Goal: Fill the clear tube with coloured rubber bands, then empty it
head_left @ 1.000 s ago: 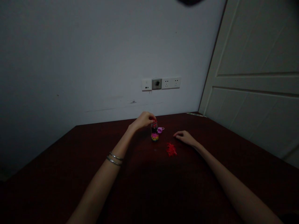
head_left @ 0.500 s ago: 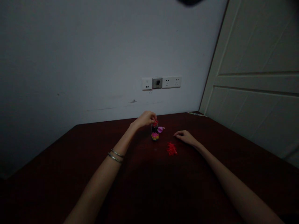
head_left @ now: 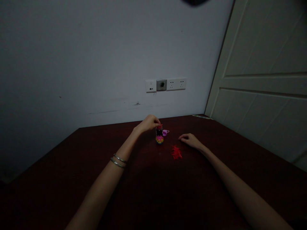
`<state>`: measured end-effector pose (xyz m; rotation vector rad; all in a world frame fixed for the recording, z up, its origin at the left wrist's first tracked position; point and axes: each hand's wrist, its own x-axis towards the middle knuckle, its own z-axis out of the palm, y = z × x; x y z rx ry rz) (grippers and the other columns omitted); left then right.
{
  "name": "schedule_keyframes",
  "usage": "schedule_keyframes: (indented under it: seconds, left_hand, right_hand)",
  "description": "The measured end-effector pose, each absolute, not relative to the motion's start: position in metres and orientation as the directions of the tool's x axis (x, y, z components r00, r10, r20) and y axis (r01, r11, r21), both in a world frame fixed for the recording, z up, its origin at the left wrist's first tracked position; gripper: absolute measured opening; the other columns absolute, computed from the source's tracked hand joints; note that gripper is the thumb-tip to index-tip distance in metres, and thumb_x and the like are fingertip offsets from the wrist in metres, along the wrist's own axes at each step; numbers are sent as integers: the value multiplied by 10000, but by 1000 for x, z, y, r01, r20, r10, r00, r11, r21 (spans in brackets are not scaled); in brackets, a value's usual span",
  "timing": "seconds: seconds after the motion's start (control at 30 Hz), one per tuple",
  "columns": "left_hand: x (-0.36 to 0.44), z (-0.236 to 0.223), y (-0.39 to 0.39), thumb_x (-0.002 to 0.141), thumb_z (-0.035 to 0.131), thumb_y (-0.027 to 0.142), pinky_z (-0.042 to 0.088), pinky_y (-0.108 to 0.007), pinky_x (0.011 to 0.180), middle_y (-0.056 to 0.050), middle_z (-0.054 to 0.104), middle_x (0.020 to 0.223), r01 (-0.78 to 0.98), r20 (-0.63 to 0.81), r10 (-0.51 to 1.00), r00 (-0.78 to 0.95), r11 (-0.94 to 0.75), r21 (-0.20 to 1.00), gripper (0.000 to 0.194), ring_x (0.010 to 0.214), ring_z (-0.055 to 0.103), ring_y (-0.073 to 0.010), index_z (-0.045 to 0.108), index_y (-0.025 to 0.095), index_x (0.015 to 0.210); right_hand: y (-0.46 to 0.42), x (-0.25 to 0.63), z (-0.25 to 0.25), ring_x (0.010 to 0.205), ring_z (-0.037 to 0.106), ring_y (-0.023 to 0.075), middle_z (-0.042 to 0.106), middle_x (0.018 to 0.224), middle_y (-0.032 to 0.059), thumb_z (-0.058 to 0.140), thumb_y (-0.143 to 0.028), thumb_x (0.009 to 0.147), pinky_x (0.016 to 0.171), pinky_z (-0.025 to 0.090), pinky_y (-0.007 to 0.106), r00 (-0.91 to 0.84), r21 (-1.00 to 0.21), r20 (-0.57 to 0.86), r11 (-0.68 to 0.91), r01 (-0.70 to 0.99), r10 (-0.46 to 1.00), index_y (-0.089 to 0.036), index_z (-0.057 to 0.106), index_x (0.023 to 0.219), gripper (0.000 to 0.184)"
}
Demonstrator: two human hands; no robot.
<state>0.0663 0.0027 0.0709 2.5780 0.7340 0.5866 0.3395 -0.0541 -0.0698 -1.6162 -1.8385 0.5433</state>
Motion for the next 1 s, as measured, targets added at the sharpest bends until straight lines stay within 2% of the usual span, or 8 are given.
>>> schedule_keyframes:
  seconds: [0.2, 0.5, 0.73, 0.9, 1.0]
  left_hand:
    - [66, 74, 1, 724, 538, 180, 425, -242, 630, -82, 694, 753, 436, 276, 590, 759, -775, 457, 194, 661, 602, -141, 713, 114, 772]
    - [61, 78, 1, 724, 532, 214, 413, -234, 627, -58, 691, 747, 415, 307, 606, 734, -757, 504, 204, 673, 587, -131, 705, 123, 783]
    - [55, 69, 0, 726, 559, 287, 430, -243, 692, -67, 691, 817, 382, 491, 722, 487, -681, 624, 231, 756, 595, -148, 694, 117, 806]
    - [55, 49, -1, 754, 517, 359, 430, -240, 679, -58, 670, 749, 319, 543, 776, 322, -629, 709, 297, 727, 587, -149, 677, 109, 749]
    - [51, 37, 7, 765, 485, 377, 419, -233, 639, -37, 641, 676, 327, 535, 809, 244, -588, 740, 322, 673, 569, -140, 669, 114, 738]
  right_hand:
    - [-55, 339, -69, 860, 613, 200, 688, 910, 52, 500, -228, 714, 805, 438, 299, -40, -672, 173, 148, 726, 984, -166, 688, 853, 242]
    - [-56, 337, -68, 870, 614, 208, 692, 915, 61, 494, -223, 712, 833, 434, 310, -44, -662, 192, 162, 732, 980, -160, 692, 844, 246]
    - [-57, 337, -68, 853, 615, 204, 692, 909, 54, 493, -229, 715, 812, 442, 306, -47, -654, 188, 161, 739, 981, -168, 692, 851, 248]
    - [-59, 336, -60, 809, 611, 197, 689, 888, 72, 531, -288, 712, 775, 449, 300, -84, -693, 160, 173, 699, 983, -142, 696, 868, 270]
    - [-67, 331, -46, 724, 601, 178, 689, 830, 61, 589, -367, 689, 693, 457, 289, -166, -724, 64, 160, 671, 984, -151, 689, 941, 346]
